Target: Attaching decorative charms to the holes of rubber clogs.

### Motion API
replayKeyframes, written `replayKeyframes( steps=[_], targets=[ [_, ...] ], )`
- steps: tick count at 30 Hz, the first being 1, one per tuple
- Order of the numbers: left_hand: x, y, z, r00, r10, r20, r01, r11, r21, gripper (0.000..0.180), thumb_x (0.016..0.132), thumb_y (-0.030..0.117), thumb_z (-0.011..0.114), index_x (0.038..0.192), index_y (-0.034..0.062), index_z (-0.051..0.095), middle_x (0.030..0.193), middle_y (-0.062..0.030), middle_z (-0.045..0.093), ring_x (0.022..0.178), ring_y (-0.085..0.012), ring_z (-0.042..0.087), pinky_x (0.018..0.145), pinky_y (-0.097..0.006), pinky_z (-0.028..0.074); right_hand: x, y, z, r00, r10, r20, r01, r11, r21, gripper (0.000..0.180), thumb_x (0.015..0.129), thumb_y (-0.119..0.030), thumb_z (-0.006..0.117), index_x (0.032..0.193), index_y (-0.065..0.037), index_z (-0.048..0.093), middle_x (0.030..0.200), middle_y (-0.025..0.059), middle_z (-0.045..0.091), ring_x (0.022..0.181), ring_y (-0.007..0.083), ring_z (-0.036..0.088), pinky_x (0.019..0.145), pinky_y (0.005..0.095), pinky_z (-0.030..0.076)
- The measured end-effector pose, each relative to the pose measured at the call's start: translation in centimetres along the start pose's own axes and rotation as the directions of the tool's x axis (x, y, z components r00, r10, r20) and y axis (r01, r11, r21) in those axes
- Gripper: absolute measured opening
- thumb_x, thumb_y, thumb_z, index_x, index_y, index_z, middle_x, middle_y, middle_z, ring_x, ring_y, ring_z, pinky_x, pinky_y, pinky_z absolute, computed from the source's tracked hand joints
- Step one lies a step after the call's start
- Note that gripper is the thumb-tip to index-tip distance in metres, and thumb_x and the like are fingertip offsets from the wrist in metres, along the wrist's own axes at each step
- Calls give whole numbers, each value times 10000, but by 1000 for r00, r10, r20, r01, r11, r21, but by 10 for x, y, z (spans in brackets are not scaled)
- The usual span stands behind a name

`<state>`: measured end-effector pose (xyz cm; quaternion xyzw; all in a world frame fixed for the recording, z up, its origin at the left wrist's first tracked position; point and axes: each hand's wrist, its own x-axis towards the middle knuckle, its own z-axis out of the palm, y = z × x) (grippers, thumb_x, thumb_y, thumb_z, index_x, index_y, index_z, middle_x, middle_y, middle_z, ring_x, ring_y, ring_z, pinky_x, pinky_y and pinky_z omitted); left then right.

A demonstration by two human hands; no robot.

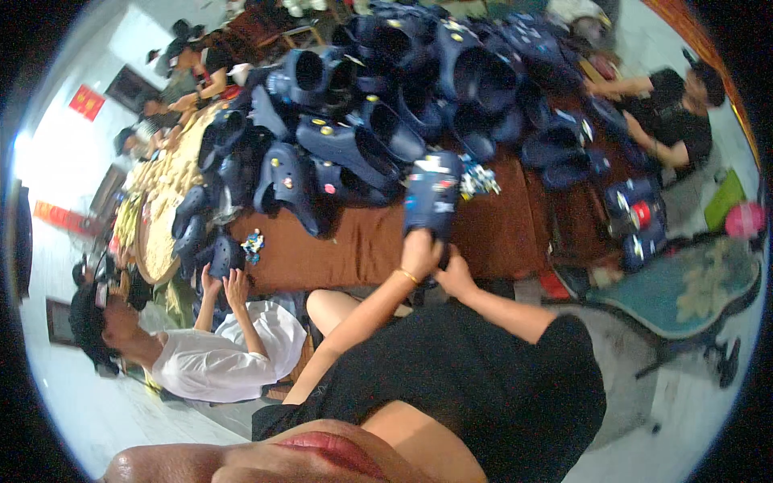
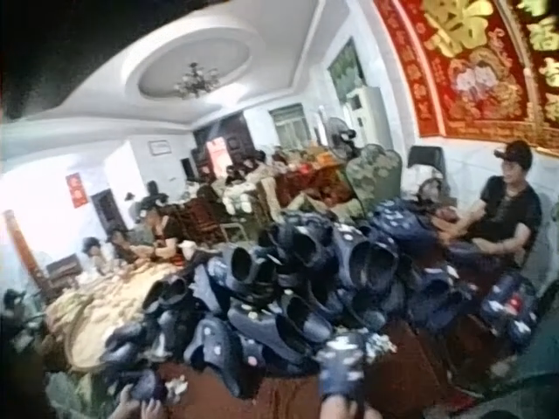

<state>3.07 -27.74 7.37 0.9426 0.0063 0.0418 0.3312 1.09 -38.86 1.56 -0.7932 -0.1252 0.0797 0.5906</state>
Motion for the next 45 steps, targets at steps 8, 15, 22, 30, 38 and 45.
replayKeyframes(
  steps=[8,15,22,30,38,45],
  targets=[
    [-31,-15,-18,887,387,-251,-430,891,-146,335,752,52,509,1085,20,481,1056,-154,518,993,-318,487,867,-377,392,107,5,-121,832,-50,-553,142,982,126,427,705,-162,540,1070,44,456,1024,145,530,922,239,499,846,343,376],
    [-38,-117,-11,939,118,-323,-108,993,50,273,745,74,522,1015,32,529,1047,-145,528,979,-318,483,853,-382,393,177,6,-227,693,360,-625,-140,917,373,629,804,-317,572,1285,-23,294,1116,125,480,777,177,523,515,254,447],
    [-52,-150,4,905,194,-379,-110,966,232,244,717,68,526,960,55,548,1001,-103,536,964,-276,487,823,-363,398,189,57,-186,794,483,-370,-309,844,438,341,798,-281,567,1085,-108,505,912,17,557,670,136,539,512,249,445],
    [-44,-146,-8,920,177,-350,-74,955,287,168,697,93,540,864,78,561,932,-61,533,892,-244,492,763,-342,400,192,11,-82,975,181,-128,-172,982,79,200,817,-177,526,953,-41,580,771,24,579,593,92,535,482,216,438],
    [-47,-144,-5,908,159,-387,-61,965,255,158,704,107,541,859,80,559,935,-57,535,899,-234,488,769,-342,393,224,-44,-27,982,-174,-78,158,971,-181,191,744,-146,560,874,-11,593,824,101,616,741,192,586,698,297,452],
    [-46,-145,-7,916,133,-379,-58,978,203,163,714,95,539,870,59,566,944,-80,539,912,-253,488,783,-349,395,235,-65,15,956,-289,43,288,907,-307,244,724,-161,586,924,-21,592,887,134,594,750,215,583,691,310,460]
  ],
)
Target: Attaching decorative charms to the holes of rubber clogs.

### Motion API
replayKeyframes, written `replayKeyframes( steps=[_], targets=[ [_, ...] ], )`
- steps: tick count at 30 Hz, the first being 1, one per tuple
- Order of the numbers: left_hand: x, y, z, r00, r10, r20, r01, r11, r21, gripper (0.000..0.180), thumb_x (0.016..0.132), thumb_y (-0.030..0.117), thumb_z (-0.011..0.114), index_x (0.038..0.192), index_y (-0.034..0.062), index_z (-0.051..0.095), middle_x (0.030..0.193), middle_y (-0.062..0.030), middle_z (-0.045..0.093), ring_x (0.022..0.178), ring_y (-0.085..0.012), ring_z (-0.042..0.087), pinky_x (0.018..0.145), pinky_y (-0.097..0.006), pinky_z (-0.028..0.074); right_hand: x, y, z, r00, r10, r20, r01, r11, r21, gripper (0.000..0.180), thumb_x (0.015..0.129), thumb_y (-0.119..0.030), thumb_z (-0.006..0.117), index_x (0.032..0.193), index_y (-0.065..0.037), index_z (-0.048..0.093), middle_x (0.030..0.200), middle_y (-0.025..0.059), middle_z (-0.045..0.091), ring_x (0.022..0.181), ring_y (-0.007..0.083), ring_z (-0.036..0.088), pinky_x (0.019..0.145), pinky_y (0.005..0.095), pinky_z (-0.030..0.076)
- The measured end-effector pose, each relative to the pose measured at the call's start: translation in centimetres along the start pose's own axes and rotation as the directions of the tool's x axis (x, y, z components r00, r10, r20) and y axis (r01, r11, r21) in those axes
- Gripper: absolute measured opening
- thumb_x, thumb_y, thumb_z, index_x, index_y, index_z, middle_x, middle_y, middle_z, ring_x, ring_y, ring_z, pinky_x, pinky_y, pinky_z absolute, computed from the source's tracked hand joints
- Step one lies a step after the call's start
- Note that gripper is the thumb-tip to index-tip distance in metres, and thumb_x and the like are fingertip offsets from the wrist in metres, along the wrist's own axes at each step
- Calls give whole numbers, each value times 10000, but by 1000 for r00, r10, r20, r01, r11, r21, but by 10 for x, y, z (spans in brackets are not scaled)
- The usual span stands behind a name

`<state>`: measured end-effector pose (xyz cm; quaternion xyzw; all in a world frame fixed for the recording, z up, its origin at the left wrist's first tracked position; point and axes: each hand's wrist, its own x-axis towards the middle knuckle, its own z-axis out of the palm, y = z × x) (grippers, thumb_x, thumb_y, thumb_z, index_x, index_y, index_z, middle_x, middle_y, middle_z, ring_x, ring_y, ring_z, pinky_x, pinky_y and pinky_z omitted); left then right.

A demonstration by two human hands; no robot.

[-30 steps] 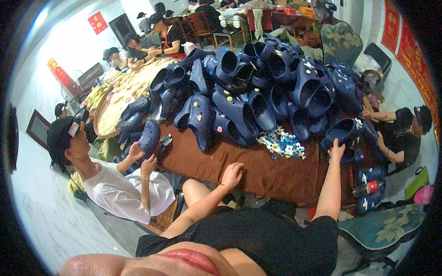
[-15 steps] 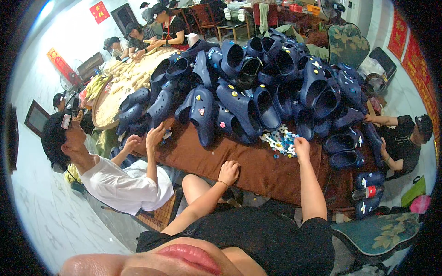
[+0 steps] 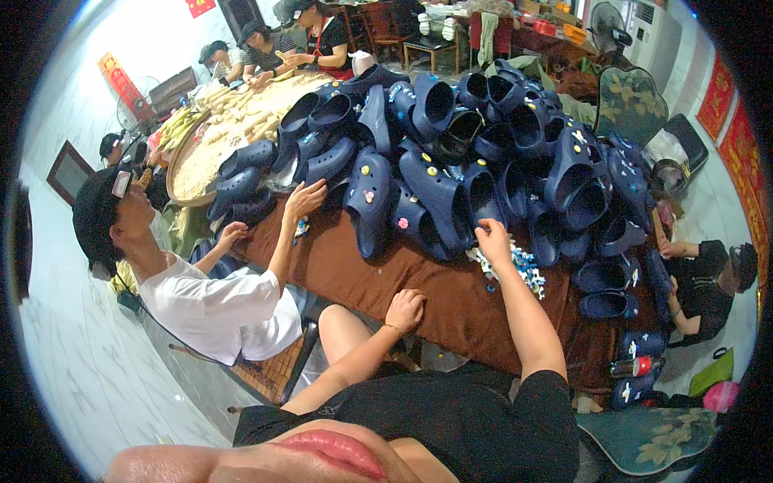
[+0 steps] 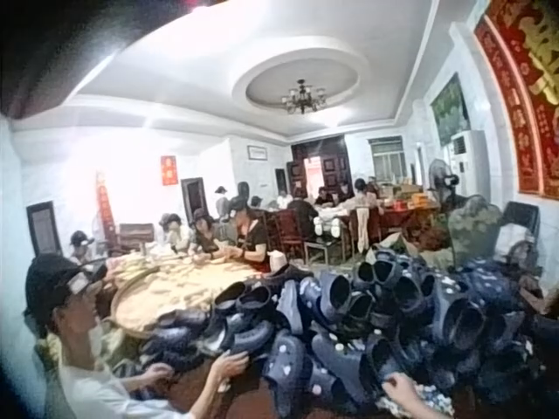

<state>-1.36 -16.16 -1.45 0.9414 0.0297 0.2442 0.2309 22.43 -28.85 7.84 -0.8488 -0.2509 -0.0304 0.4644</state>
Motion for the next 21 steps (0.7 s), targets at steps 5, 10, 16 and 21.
replayKeyframes(
  steps=[5,10,16,21],
  targets=[
    [1,-2,0,1000,6,-18,-6,1000,-3,168,705,96,545,867,56,563,934,-75,539,895,-251,489,772,-345,397,7,-20,17,996,-80,43,80,997,12,277,721,-165,591,954,-16,587,898,143,586,746,224,578,701,307,459],
    [1,0,-3,1000,0,-14,0,1000,7,168,704,102,551,866,59,560,932,-69,537,892,-244,489,768,-342,395,11,-31,31,992,-75,98,66,994,90,288,729,-148,583,979,-6,576,923,139,596,798,218,579,726,300,455],
    [-4,3,3,1000,5,1,-5,1000,18,183,701,98,551,880,64,556,961,-67,530,918,-240,483,788,-340,392,19,-22,41,993,-55,101,36,983,179,271,729,-141,589,958,4,577,886,124,618,809,202,591,727,294,459],
    [-1,1,1,1000,13,-26,-13,1000,19,171,694,84,545,862,60,557,946,-71,536,915,-246,484,773,-342,393,28,-19,53,996,-9,91,-12,974,227,295,716,-156,604,954,17,578,857,128,628,777,198,601,718,296,463]
  ],
)
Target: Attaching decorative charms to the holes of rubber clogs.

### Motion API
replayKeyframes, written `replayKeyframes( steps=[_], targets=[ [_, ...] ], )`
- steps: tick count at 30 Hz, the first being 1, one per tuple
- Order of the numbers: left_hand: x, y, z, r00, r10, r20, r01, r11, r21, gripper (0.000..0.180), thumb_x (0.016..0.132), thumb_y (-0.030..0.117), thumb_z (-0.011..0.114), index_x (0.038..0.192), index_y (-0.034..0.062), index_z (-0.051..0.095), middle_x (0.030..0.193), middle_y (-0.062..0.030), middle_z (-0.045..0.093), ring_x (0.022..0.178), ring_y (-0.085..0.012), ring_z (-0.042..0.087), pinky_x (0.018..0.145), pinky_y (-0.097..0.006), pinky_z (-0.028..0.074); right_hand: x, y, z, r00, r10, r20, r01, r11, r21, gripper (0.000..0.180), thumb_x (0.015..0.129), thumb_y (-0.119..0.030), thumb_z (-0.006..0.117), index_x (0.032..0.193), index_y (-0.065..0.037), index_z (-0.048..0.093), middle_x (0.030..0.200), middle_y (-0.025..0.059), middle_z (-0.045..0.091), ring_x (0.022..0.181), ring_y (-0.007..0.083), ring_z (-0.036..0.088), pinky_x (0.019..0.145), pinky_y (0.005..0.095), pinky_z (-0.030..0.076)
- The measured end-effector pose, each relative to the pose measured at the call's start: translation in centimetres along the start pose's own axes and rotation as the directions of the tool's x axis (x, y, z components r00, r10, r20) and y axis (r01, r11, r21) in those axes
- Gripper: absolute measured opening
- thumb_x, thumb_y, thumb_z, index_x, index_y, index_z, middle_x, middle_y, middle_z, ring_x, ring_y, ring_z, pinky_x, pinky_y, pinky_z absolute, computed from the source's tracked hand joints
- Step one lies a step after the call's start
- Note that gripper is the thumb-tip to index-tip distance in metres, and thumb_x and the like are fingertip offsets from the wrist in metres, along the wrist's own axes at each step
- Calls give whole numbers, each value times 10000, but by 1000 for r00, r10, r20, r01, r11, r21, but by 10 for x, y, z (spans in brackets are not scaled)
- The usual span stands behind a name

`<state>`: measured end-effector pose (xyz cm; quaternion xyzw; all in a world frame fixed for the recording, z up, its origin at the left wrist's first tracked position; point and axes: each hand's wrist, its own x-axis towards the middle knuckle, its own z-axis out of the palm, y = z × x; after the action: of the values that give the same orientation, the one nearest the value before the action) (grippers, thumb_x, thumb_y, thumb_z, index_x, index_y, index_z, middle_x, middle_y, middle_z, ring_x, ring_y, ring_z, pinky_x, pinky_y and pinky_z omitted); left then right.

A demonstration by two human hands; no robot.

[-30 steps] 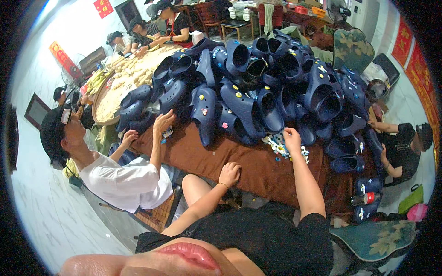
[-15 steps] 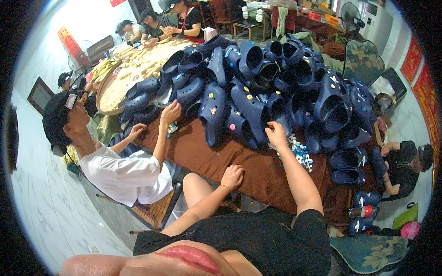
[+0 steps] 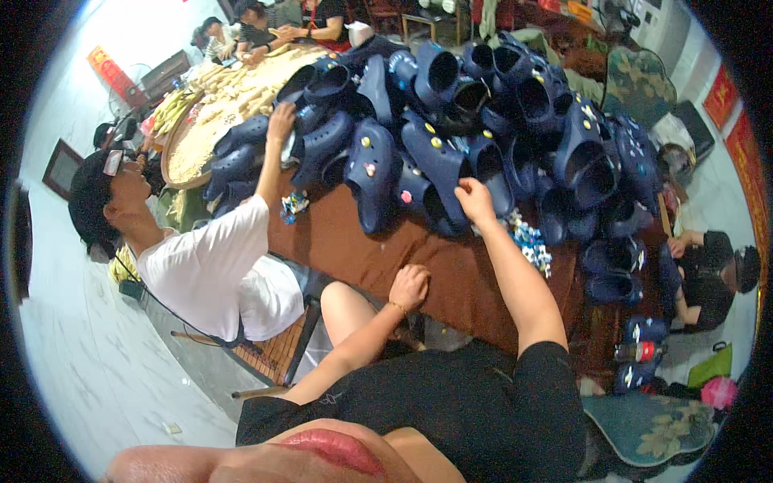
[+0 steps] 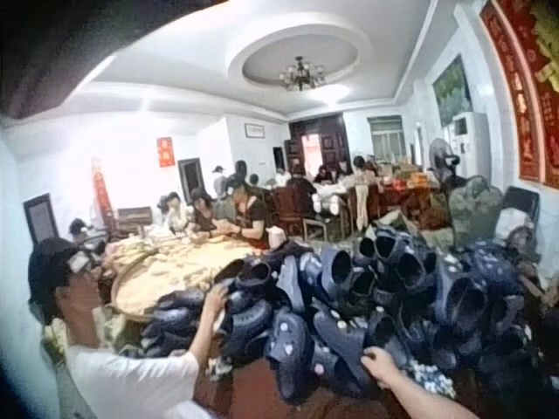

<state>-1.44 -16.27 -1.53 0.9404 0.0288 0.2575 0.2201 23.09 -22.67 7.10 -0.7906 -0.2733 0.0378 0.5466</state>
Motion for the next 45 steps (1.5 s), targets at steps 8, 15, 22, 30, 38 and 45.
replayKeyframes(
  steps=[8,15,22,30,38,45],
  targets=[
    [8,-4,1,1000,-9,-18,9,1000,2,167,686,84,544,853,74,557,929,-62,537,894,-242,487,752,-348,394,26,3,15,989,138,54,-142,986,82,298,689,-155,642,922,25,597,834,118,633,747,192,597,676,291,454],
    [-5,-6,7,999,34,-32,-35,999,-20,148,674,97,546,818,63,535,906,-85,519,863,-262,479,733,-356,401,1,-43,-2,996,93,-15,-87,965,247,325,731,-125,604,1004,46,562,927,110,611,852,175,561,768,273,423],
    [-5,-5,3,999,-37,-27,32,984,-173,175,720,173,555,851,57,543,910,-84,529,905,-264,481,768,-369,395,-81,-66,-23,993,-1,-120,40,947,320,156,793,-91,554,871,42,531,788,13,521,733,94,460,677,234,391],
    [13,59,-46,857,-481,185,388,367,-845,875,696,264,684,1359,112,133,1253,-188,341,1066,-260,447,860,-353,414,-213,-16,-8,995,-102,16,102,994,28,251,780,-81,536,995,45,510,900,101,543,777,192,520,724,303,428],
    [-4,46,-19,808,-524,270,587,675,-446,1052,605,497,672,1319,-56,133,1343,-277,183,1263,-350,198,1036,-364,175,-226,-11,5,893,120,434,-150,988,36,350,767,-109,559,1084,29,501,940,106,588,810,173,570,723,278,453],
    [-7,22,-31,860,-454,233,509,798,-323,602,680,56,496,1258,61,329,1117,-225,493,1013,-354,488,870,-403,396,-185,15,-52,906,343,248,-369,927,66,135,793,-119,553,871,-15,590,699,46,596,532,120,546,455,236,413]
  ],
)
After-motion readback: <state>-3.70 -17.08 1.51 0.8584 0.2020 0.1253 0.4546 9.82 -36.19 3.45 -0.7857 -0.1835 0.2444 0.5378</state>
